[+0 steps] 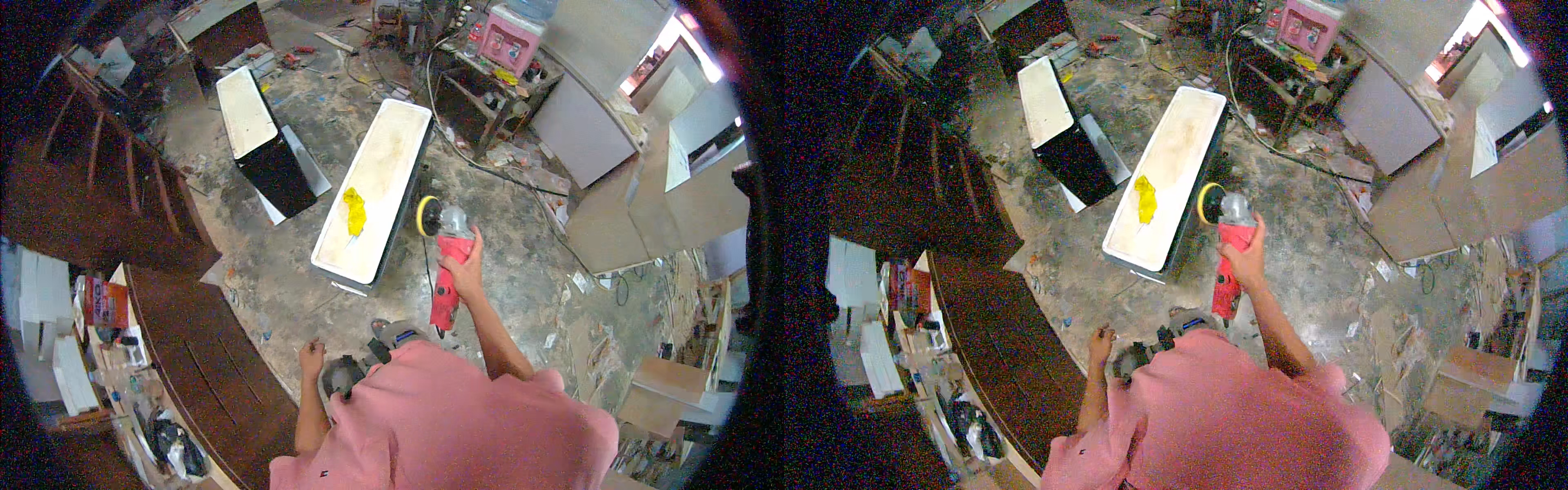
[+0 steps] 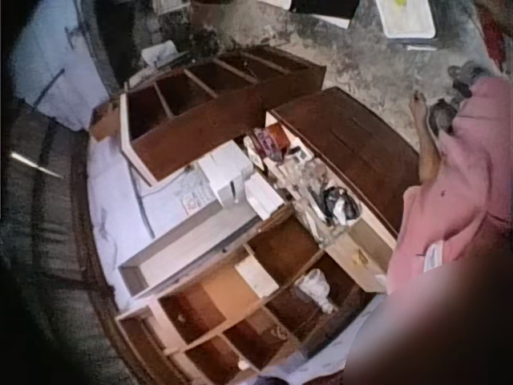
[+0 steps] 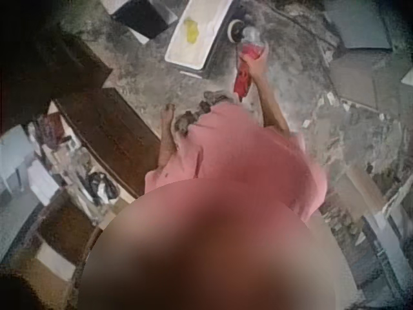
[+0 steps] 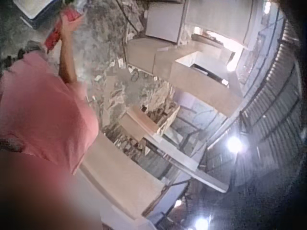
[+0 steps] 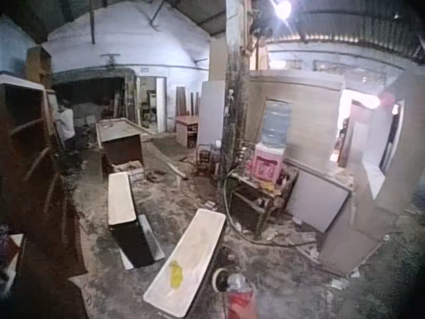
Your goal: The person uses a handheld orbital sander to smooth the edges and surfaces of a white rectangular furniture component. They hold the piece steady with one hand while moving the sander along the edges and top surface, occasionally repositioning the component to access different areas.
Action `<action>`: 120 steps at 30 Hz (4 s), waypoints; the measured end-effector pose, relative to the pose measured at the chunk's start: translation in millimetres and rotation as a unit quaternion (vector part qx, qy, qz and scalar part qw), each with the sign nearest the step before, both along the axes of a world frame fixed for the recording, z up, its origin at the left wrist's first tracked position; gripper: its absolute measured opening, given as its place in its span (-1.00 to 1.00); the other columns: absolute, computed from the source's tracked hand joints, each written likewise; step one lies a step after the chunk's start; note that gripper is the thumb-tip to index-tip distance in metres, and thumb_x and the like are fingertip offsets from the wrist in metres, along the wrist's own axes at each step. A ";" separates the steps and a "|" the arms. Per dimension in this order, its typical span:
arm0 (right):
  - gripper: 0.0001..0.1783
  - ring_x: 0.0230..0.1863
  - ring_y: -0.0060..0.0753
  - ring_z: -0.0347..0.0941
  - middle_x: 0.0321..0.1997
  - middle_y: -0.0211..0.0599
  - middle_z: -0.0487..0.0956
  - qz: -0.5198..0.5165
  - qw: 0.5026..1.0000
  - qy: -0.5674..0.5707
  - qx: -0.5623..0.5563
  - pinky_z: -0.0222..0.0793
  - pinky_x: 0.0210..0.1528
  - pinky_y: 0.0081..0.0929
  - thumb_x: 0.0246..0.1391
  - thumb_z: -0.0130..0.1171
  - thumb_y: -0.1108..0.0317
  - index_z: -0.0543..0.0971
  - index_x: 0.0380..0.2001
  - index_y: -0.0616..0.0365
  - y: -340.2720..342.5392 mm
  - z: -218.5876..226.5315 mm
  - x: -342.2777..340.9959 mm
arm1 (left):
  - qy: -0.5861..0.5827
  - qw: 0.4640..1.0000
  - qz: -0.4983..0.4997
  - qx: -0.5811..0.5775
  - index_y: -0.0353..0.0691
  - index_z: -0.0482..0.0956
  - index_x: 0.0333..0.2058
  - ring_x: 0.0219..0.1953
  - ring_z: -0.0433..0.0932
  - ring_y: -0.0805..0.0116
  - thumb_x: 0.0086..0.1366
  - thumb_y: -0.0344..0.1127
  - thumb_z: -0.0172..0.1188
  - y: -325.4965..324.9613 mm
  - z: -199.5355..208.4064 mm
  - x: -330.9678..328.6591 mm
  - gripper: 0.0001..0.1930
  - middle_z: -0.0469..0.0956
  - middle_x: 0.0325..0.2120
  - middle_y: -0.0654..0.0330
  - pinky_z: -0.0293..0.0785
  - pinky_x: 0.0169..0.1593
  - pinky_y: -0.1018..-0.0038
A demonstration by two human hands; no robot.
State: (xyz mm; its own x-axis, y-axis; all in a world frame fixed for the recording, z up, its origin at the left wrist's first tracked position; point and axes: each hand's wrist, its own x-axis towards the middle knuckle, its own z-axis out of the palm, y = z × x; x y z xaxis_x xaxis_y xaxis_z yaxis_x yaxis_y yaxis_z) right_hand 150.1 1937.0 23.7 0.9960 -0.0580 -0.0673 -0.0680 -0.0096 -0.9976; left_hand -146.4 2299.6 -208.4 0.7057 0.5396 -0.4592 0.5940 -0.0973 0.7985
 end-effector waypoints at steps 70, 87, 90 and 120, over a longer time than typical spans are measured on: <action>0.15 0.51 0.09 0.11 0.50 0.05 0.21 -0.535 0.761 0.183 -0.317 0.01 0.53 -0.06 -0.17 0.34 0.55 0.04 0.52 0.17 27.6 -134.0 -491.2 | -0.081 0.401 -0.907 0.102 -0.14 0.23 0.42 0.37 0.31 -0.16 0.16 -0.22 0.35 -177.8 -111.5 130.3 -0.15 0.19 0.44 -0.08 0.34 0.36 -0.03; 0.00 -0.05 0.13 0.56 0.06 0.02 0.53 -0.258 0.929 0.184 -0.189 0.58 -0.01 -0.11 -0.23 0.54 0.27 0.34 0.35 -0.04 255.3 -226.6 -362.6 | -0.343 0.452 -0.752 0.336 -0.11 0.37 0.38 0.35 0.34 -0.11 0.32 -0.18 0.17 -27.2 30.4 485.3 -0.36 0.39 0.33 -0.06 0.29 0.32 0.12; 0.10 -0.04 0.18 0.56 0.07 0.02 0.54 -0.193 0.924 0.140 -0.299 0.60 -0.04 -0.06 -0.31 0.62 0.16 0.32 0.38 -0.16 306.3 -236.2 -327.0 | -0.359 0.439 -0.737 0.368 -0.08 0.25 0.45 0.45 0.20 -0.07 0.40 -0.05 0.08 -15.0 7.1 486.0 -0.32 0.22 0.45 -0.01 0.14 0.39 0.00; 0.00 0.07 0.16 0.55 0.22 0.01 0.45 -0.155 0.926 0.109 -0.328 0.60 -0.05 0.00 -0.08 0.48 0.15 0.27 0.45 -0.44 443.9 -288.9 -225.1 | -0.447 0.453 -0.691 0.342 -0.06 0.33 0.40 0.44 0.24 0.00 0.43 0.08 0.00 -9.9 -8.7 483.0 -0.35 0.28 0.41 -0.01 0.13 0.40 -0.01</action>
